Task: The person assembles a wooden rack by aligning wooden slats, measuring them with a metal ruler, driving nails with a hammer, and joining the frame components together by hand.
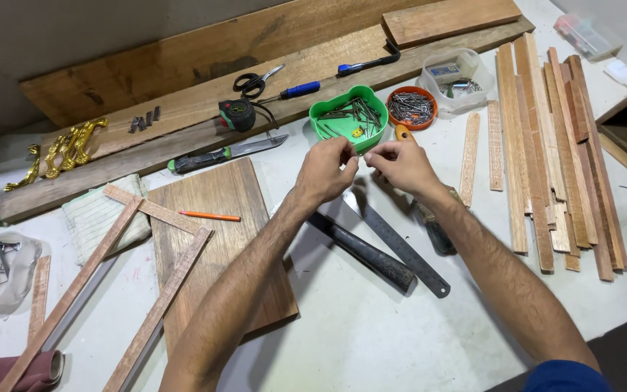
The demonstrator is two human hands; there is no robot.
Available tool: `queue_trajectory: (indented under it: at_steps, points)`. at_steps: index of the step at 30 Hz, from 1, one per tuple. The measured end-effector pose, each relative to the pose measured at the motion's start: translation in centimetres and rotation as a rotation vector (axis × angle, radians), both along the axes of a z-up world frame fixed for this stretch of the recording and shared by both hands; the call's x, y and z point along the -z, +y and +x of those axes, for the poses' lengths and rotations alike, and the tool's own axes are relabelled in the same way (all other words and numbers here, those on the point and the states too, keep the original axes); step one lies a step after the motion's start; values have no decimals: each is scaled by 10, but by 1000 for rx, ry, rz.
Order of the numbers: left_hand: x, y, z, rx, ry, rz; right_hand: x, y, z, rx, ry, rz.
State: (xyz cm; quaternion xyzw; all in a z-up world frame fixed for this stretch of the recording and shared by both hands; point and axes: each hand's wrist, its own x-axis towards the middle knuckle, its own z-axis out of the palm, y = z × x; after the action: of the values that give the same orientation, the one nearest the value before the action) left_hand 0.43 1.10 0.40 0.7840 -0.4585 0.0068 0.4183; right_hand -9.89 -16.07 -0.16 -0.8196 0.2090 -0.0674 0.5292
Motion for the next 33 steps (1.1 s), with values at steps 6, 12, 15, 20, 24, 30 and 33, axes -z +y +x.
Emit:
queue_trajectory:
  at_steps: [6,12,15,20,24,30,33]
  points:
    - [10,-5,12,1,115,105,23,-10,20,-123,-121,-778]
    - [20,-21,21,42,14,57,38,-8,28,-138,-96,-933]
    - [11,-31,19,48,-21,15,73,-18,34,-181,-216,-1042]
    - [11,-54,30,112,-10,-36,39,-45,34,-171,-106,-889]
    - [10,-76,33,173,77,-87,11,-82,42,-52,46,-814]
    - [5,-111,35,124,105,27,26,-137,63,0,7,-916]
    - [-1,-112,31,192,54,-26,1,-124,46,-53,93,-868]
